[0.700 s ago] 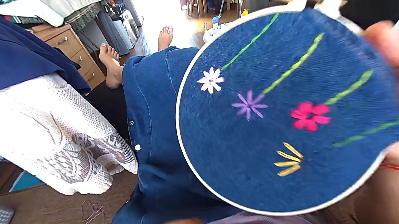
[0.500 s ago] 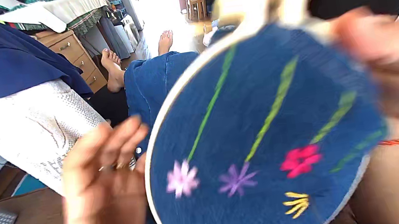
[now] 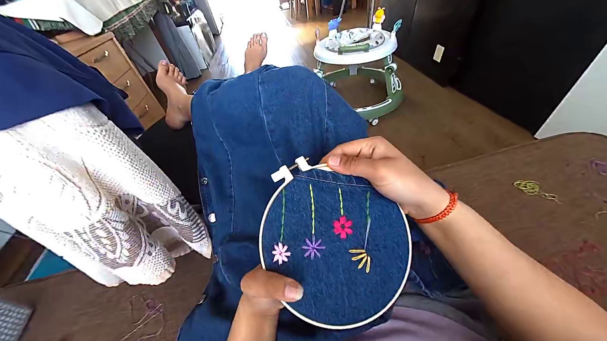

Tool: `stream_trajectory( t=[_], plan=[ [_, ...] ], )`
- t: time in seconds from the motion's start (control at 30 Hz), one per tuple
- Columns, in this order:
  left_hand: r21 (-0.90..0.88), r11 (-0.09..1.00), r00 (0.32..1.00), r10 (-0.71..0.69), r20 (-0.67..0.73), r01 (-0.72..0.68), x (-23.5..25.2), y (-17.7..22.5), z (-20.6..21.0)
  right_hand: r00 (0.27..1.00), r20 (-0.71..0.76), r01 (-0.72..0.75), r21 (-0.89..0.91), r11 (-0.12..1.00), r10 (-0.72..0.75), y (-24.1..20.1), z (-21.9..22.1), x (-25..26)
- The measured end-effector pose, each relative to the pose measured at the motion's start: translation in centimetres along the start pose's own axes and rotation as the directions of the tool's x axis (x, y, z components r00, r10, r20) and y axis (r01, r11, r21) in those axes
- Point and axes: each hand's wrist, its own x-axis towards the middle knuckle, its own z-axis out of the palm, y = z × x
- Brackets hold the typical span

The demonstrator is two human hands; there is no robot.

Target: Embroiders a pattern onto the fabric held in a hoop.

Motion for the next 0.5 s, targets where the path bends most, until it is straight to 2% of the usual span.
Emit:
stream_trajectory(
  t=[0.07,0.13,0.2,0.23,0.3,0.4,0.47,0.5],
  plan=[
    [0.075,0.994,0.994,-0.073,-0.087,0.079,-0.2,0.1,-0.2,0.992,-0.052,0.107,-0.094,0.990,-0.112,0.7,-0.1,0.4],
    [0.120,0.975,0.953,-0.149,-0.264,0.185,-0.4,0.2,-0.1,0.955,-0.119,0.234,-0.256,0.938,-0.271,1.5,-0.6,0.4],
    [0.152,0.943,0.840,-0.181,-0.512,0.296,-0.1,0.0,0.8,0.896,-0.144,0.322,-0.444,0.836,-0.421,1.6,-1.2,-0.6],
    [0.156,0.931,0.789,-0.182,-0.587,0.331,0.1,-0.1,1.1,0.877,-0.144,0.331,-0.511,0.793,-0.459,1.2,-1.5,-1.8],
    [0.159,0.919,0.738,-0.177,-0.651,0.361,0.1,-0.1,1.4,0.863,-0.173,0.312,-0.555,0.771,-0.474,0.7,-1.7,-4.7],
    [0.149,0.926,0.725,-0.163,-0.669,0.346,0.0,-0.2,1.6,0.908,-0.210,0.216,-0.506,0.835,-0.362,1.3,-1.5,-9.4],
    [0.146,0.924,0.709,-0.161,-0.687,0.352,0.0,-0.4,1.8,0.939,-0.150,0.196,-0.504,0.841,-0.309,2.8,-1.2,-11.4],
    [0.152,0.920,0.707,-0.163,-0.688,0.360,0.1,-0.4,1.8,0.938,-0.112,0.218,-0.545,0.810,-0.328,3.5,-0.8,-11.8]
  ],
)
